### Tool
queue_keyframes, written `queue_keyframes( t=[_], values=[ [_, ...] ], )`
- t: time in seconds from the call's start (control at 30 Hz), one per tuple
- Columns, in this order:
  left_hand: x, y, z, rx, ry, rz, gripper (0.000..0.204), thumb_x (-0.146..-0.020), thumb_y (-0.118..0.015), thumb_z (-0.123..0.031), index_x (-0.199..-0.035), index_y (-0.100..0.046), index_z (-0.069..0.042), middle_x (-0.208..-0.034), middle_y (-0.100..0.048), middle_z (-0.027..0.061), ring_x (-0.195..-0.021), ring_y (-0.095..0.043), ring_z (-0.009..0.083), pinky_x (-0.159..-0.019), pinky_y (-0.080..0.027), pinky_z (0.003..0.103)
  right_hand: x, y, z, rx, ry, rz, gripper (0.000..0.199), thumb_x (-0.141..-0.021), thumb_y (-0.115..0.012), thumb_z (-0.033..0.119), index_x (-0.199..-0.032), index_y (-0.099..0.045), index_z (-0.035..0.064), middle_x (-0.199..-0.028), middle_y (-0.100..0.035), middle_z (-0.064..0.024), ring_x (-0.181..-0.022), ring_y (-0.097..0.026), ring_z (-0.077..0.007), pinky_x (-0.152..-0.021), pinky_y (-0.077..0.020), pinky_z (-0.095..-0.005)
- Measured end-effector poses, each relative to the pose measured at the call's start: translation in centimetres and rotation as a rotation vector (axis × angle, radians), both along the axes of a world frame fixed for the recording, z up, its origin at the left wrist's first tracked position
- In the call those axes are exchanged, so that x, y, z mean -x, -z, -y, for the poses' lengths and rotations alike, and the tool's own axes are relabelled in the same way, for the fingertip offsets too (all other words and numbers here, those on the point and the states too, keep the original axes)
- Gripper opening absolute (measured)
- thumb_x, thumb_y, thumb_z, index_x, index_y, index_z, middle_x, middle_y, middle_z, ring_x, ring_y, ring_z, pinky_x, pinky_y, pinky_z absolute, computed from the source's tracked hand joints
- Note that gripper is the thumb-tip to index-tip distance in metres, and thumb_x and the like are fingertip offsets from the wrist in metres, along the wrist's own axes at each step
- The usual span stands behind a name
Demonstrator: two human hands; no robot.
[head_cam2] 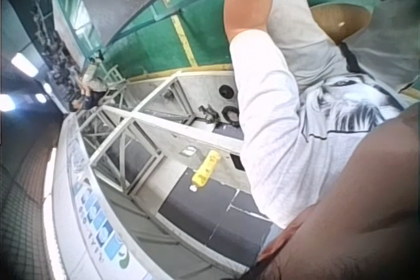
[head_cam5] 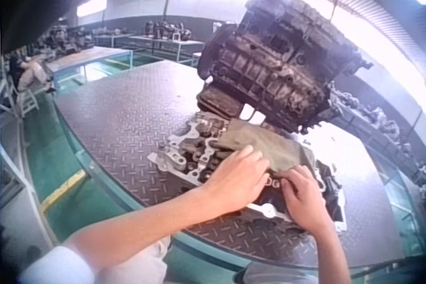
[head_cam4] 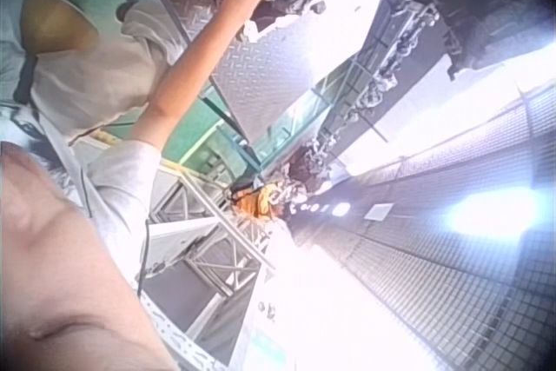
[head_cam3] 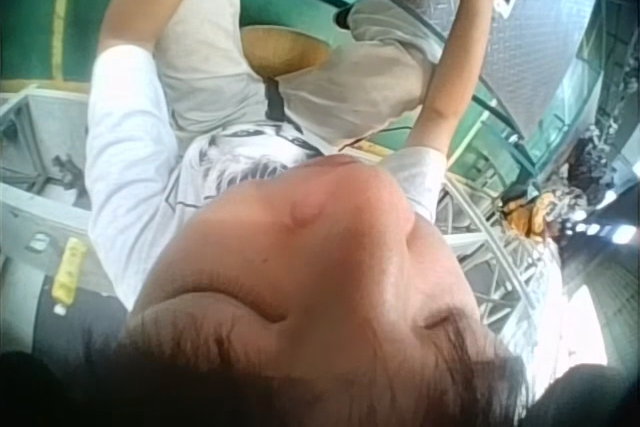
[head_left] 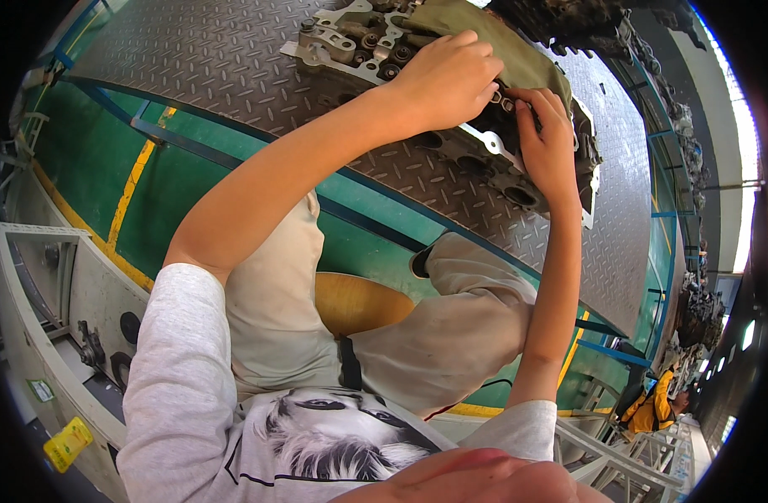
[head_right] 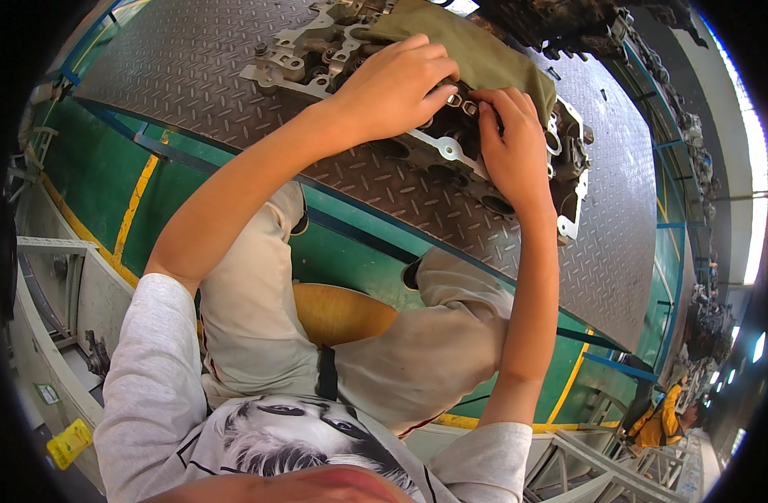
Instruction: The person uses their hands to place and align small components into a cylinder head assembly on a workbench.
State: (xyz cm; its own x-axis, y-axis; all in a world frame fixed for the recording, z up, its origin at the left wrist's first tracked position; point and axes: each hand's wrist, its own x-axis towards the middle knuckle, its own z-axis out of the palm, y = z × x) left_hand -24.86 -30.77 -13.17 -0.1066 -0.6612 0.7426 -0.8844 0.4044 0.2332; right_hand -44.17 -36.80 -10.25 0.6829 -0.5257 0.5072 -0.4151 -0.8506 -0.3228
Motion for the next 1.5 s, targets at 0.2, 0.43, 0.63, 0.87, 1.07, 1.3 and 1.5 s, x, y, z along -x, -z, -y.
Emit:
queue_keyframes(
  t=[0.2, 0.43, 0.63, 0.87, 1.07, 1.3, 1.5],
  values=[
    [0.06, -0.01, -0.02, -0.007, 0.04, 0.014, 0.02, -0.091, -0.067, -0.021, -0.097, -0.069, -0.003, -0.094, -0.064, 0.0085, -0.099, -0.058, 0.0287, -0.087, -0.05, 0.041, 0.02, 0.03, 0.02, -0.007, -0.023, -0.001, 0.017, -0.096, -0.057, 0.01, -0.107, -0.068, 0.0013, -0.097, -0.064, -0.0136, -0.096, -0.059, -0.0321, -0.085, -0.0473, -0.0381],
    [0.03, 0.2, 0.09, -0.017, 0.016, 0.011, 0.02, -0.091, -0.066, -0.02, -0.1, -0.069, -0.002, -0.097, -0.066, 0.0092, -0.1, -0.059, 0.0285, -0.09, -0.05, 0.04, -0.11, -0.13, -0.32, -0.047, -0.016, 0.001, 0.017, -0.095, -0.059, 0.009, -0.107, -0.068, 0.0008, -0.096, -0.064, -0.0143, -0.095, -0.06, -0.0318, -0.084, -0.0476, -0.0378],
    [-0.04, 0.3, 0.22, -0.029, 0.019, 0.022, 0.021, -0.09, -0.067, -0.02, -0.101, -0.069, -0.002, -0.097, -0.066, 0.0092, -0.101, -0.059, 0.0284, -0.09, -0.049, 0.04, -0.12, 0.02, -0.05, -0.01, -0.05, 0.006, 0.016, -0.095, -0.062, 0.009, -0.106, -0.068, 0.0006, -0.097, -0.064, -0.0141, -0.094, -0.059, -0.0325, -0.084, -0.0475, -0.0381],
    [0.0, 0.29, 0.12, -0.031, 0.038, 0.023, 0.019, -0.09, -0.066, -0.018, -0.101, -0.069, -0.003, -0.097, -0.066, 0.0085, -0.101, -0.059, 0.0281, -0.09, -0.05, 0.04, -0.06, -0.12, -0.09, -0.03, -0.063, -0.001, 0.015, -0.095, -0.061, 0.008, -0.106, -0.068, 0.0004, -0.098, -0.064, -0.014, -0.095, -0.059, -0.0331, -0.085, -0.0468, -0.0382],
    [0.03, 0.35, 0.2, -0.042, 0.006, 0.038, 0.019, -0.09, -0.067, -0.019, -0.101, -0.07, -0.003, -0.098, -0.066, 0.0085, -0.101, -0.059, 0.0279, -0.09, -0.05, 0.04, 0.01, 0.07, 0.23, -0.029, -0.09, 0.015, 0.016, -0.096, -0.058, 0.007, -0.107, -0.068, 0.0006, -0.098, -0.063, -0.0139, -0.095, -0.058, -0.0325, -0.086, -0.0463, -0.0378],
    [0.04, 0.35, 0.13, -0.066, 0.022, 0.009, 0.02, -0.091, -0.066, -0.02, -0.101, -0.07, -0.003, -0.098, -0.067, 0.0088, -0.101, -0.059, 0.0279, -0.089, -0.05, 0.04, -0.03, -0.07, 0.1, -0.036, -0.072, -0.01, 0.018, -0.096, -0.056, 0.005, -0.109, -0.068, 0.0011, -0.098, -0.064, -0.0138, -0.095, -0.058, -0.032, -0.086, -0.0463, -0.0379],
    [0.09, -0.18, -0.23, -0.089, 0.041, 0.002, 0.023, -0.086, -0.069, -0.02, -0.1, -0.07, -0.002, -0.098, -0.066, 0.0088, -0.101, -0.059, 0.0276, -0.088, -0.051, 0.04, -0.06, 0.0, -0.01, -0.027, -0.066, 0.001, 0.019, -0.094, -0.059, 0.007, -0.109, -0.068, 0.0008, -0.098, -0.064, -0.0136, -0.095, -0.058, -0.0317, -0.086, -0.0469, -0.0376]
  ],
)
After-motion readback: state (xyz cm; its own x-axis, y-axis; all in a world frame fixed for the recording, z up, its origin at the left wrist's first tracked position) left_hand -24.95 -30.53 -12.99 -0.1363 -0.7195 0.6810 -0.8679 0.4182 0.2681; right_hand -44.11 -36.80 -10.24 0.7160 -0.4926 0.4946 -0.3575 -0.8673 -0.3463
